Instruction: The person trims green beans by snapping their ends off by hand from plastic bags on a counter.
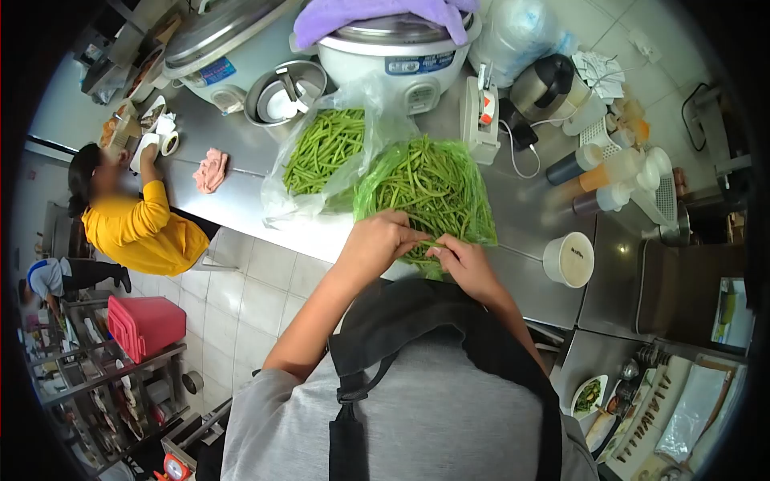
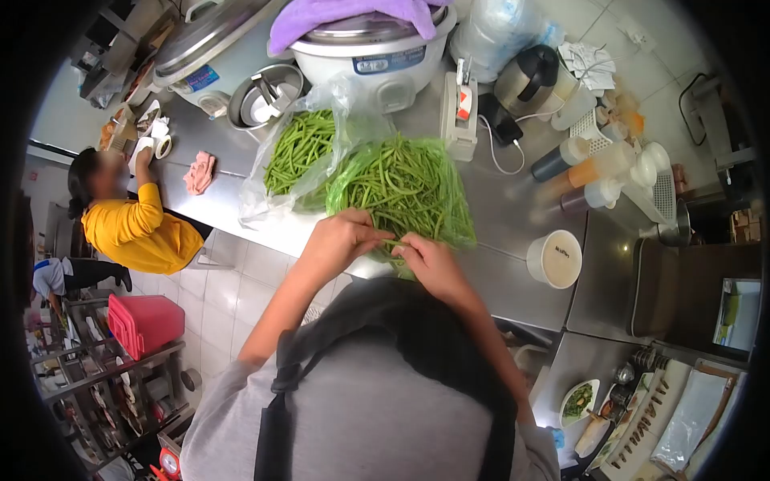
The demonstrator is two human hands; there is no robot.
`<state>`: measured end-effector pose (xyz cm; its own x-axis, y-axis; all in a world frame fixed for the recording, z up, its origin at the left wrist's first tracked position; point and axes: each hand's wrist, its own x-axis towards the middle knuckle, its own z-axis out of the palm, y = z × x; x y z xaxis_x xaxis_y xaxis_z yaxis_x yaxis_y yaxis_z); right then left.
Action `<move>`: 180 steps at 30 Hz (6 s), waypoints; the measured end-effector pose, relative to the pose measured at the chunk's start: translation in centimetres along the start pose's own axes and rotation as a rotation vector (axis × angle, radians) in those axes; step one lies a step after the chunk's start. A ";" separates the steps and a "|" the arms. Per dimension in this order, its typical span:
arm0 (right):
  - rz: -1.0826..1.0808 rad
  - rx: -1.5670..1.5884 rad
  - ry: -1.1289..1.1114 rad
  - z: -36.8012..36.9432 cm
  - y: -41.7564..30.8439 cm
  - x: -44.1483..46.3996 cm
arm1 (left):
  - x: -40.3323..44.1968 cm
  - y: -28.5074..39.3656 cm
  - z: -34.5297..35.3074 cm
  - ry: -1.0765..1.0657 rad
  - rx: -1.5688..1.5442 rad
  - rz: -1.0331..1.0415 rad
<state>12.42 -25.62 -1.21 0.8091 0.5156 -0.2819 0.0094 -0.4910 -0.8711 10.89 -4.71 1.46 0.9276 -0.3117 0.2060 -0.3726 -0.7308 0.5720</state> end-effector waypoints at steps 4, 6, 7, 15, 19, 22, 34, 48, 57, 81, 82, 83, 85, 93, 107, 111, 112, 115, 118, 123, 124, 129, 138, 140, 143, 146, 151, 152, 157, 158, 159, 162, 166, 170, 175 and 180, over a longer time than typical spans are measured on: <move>-0.110 -0.005 0.012 0.5 -0.4 -0.8 | -0.9 -0.6 1.1 -0.054 -0.049 -0.047; -0.101 0.064 0.009 0.2 -0.8 -0.7 | -0.4 -0.4 1.0 -0.076 -0.067 -0.066; -0.049 0.099 -0.006 0.1 -1.3 -0.7 | 0.0 -0.4 1.0 -0.059 -0.098 -0.070; -0.168 0.658 0.119 2.0 0.1 1.2 | -0.7 -0.2 2.7 -0.045 -0.496 -0.242; -0.121 0.752 0.256 1.7 0.3 2.2 | -1.4 -0.8 3.1 0.020 -0.766 -0.402; -0.017 0.782 0.126 1.1 0.9 2.5 | -1.1 -0.7 2.5 0.104 -0.951 -0.519; 0.149 0.833 -0.233 1.2 0.4 2.6 | 0.7 -2.4 3.3 0.224 -1.102 -0.537; 0.238 1.429 0.080 -0.5 3.4 4.5 | 1.3 -4.4 -4.3 0.748 -0.477 -0.451; 0.084 0.763 0.109 -1.7 2.4 7.0 | 3.5 -5.2 -3.0 0.594 0.105 -0.352; -0.296 -0.438 0.428 0.7 4.4 7.3 | 1.3 -4.8 4.8 0.242 0.286 -0.407; -0.292 -0.431 0.434 0.7 4.5 7.3 | 1.3 -5.2 5.5 0.290 0.290 -0.382; -0.282 -0.417 0.434 0.7 4.6 7.2 | 1.1 -5.4 6.1 0.337 0.293 -0.359; -0.265 -0.391 0.431 0.7 4.3 7.0 | 1.0 -4.5 5.5 0.289 0.260 -0.333; -0.334 -0.394 0.497 -0.2 2.1 5.4 | 1.7 -5.1 4.9 0.194 -0.066 -0.434; -0.382 -0.259 0.428 -0.2 2.4 5.2 | 3.8 -5.1 5.4 0.334 -0.130 -0.403; -0.374 -0.214 0.381 -0.1 2.2 5.3 | 4.6 -5.8 4.9 0.200 -0.461 -0.441; -0.371 -0.202 0.370 0.0 2.2 5.3 | 4.5 -6.4 5.5 0.191 -0.580 -0.440; -0.349 -0.180 0.361 -0.2 2.0 5.1 | 4.6 -6.8 5.2 0.097 -1.000 -0.509; -0.319 -0.131 0.362 -0.1 2.5 5.2 | 3.9 -6.4 4.3 0.034 -1.080 -0.579; -0.297 -0.012 0.408 0.0 3.2 4.7 | 3.4 -4.8 3.9 0.101 -0.917 -0.631; -0.279 0.000 0.395 0.0 3.2 4.4 | 3.7 -4.1 3.9 0.096 -0.949 -0.580; -0.301 0.213 0.399 0.5 2.5 4.4 | 3.4 -1.9 1.9 0.127 -1.027 -0.492; -0.216 0.556 0.196 -0.2 2.1 4.6 | 3.4 -2.1 1.5 0.115 -0.936 -0.400; -0.173 0.558 0.191 -0.1 1.6 4.1 | 3.5 -2.1 1.7 0.127 -0.968 -0.416; -0.147 0.606 0.238 0.2 2.0 4.0 | 3.6 -1.5 2.4 0.128 -1.075 -0.442; -0.195 0.660 0.295 0.6 1.4 3.9 | 3.6 -2.0 5.0 0.153 -1.179 -0.335; -0.192 0.621 0.324 0.7 1.8 3.5 | 3.6 -1.4 5.2 0.177 -1.167 -0.386; -0.187 0.598 0.325 0.7 2.0 3.4 | 3.6 -1.2 5.1 0.179 -1.169 -0.388; -0.205 0.613 0.348 1.1 2.2 3.6 | 3.5 -0.7 4.4 0.151 -1.221 -0.367; -0.193 0.622 0.346 1.1 2.1 3.5 | 3.5 -0.5 4.5 0.157 -1.228 -0.362; -0.180 0.632 0.343 1.0 1.9 3.4 | 3.5 -0.4 4.5 0.165 -1.235 -0.358; -0.156 0.622 0.319 1.0 1.5 3.2 | 3.3 -0.3 4.4 0.162 -1.234 -0.405; -0.125 0.626 0.313 1.1 2.2 3.4 | 2.9 -1.0 5.1 0.163 -1.163 -0.415; 0.028 0.587 0.427 0.5 6.4 4.8 | 2.3 -2.3 5.7 0.203 -0.755 -0.401; 0.092 0.383 0.503 -0.8 10.4 5.0 | 3.5 -4.0 4.7 0.237 -0.260 -0.259; 0.027 -0.026 0.562 -1.7 10.3 4.4 | 7.0 -4.6 5.5 0.182 0.097 0.014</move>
<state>17.11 -29.60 -10.73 0.9978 0.0527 -0.0397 -0.0065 -0.5196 -0.8544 18.95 -6.88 -4.13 0.9088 -0.2137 0.3582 -0.3780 -0.7852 0.4906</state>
